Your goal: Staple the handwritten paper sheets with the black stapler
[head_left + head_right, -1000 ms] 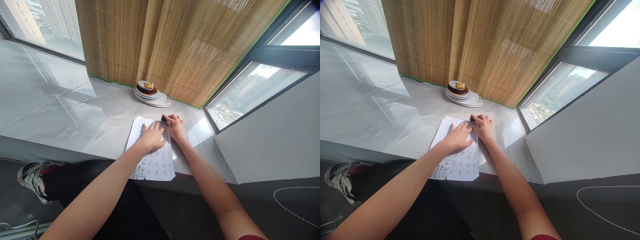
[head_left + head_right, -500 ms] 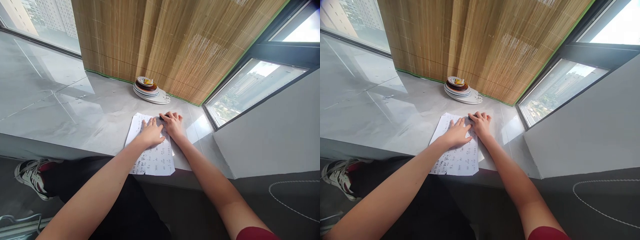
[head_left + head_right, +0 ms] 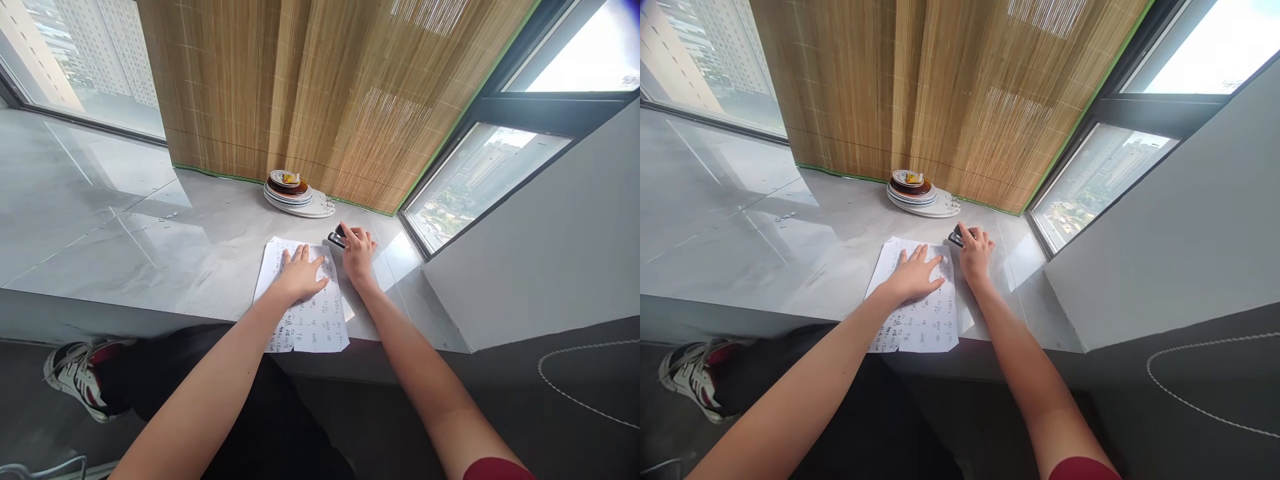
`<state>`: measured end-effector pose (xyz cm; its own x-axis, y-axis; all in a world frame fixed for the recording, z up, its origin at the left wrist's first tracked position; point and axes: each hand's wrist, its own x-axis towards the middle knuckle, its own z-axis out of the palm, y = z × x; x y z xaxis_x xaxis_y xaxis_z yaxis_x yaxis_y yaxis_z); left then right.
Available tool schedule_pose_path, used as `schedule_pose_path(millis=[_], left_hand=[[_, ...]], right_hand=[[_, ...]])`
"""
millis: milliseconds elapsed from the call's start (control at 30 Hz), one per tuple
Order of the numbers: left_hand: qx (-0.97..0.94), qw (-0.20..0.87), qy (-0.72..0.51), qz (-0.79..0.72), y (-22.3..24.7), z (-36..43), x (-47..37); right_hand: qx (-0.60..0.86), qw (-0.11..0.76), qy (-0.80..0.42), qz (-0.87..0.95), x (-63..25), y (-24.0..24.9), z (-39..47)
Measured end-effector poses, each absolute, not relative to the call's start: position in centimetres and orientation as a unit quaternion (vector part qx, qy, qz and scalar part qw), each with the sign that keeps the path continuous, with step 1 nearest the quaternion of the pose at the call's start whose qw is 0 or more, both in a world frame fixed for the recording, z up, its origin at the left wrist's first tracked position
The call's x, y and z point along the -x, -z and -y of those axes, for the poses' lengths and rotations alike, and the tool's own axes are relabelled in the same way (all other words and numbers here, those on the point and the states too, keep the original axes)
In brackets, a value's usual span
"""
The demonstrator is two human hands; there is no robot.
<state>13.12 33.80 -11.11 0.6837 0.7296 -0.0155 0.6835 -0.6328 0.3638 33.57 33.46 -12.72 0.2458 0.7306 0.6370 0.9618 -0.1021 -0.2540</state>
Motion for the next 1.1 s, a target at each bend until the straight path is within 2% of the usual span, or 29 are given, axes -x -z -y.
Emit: schedule_pose_path(millis=[167, 300, 400, 467, 600, 900, 1100], left_hand=[[-0.887, 0.183, -0.104, -0.411, 11.0, -34.1, -13.1], [-0.791, 0.147, -0.285, -0.522, 10.1, -34.7, -12.0], [-0.686, 0.091, -0.437, -0.575, 9.3, -35.0, -10.4], [-0.648, 0.067, -0.487, -0.582, 9.1, -35.0, -9.4], [-0.652, 0.062, -0.496, -0.570, 9.1, -34.3, -9.0], [-0.690, 0.093, -0.472, -0.540, 9.8, -33.3, -10.4], [-0.669, 0.111, -0.518, -0.522, 9.4, -33.1, -10.2]], right_hand=[[0.704, 0.392, 0.174, 0.566, -32.7, 10.8, -32.7], [0.683, 0.410, 0.090, 0.598, -28.8, 10.1, -31.6], [0.675, 0.385, 0.031, 0.629, -24.7, 10.8, -30.8], [0.675, 0.353, 0.012, 0.648, -22.6, 11.3, -30.5], [0.674, 0.338, 0.000, 0.657, -22.4, 11.6, -29.9], [0.685, 0.411, -0.014, 0.601, -33.3, 11.6, -25.8], [0.684, 0.464, -0.061, 0.560, -38.6, 11.0, -28.3]])
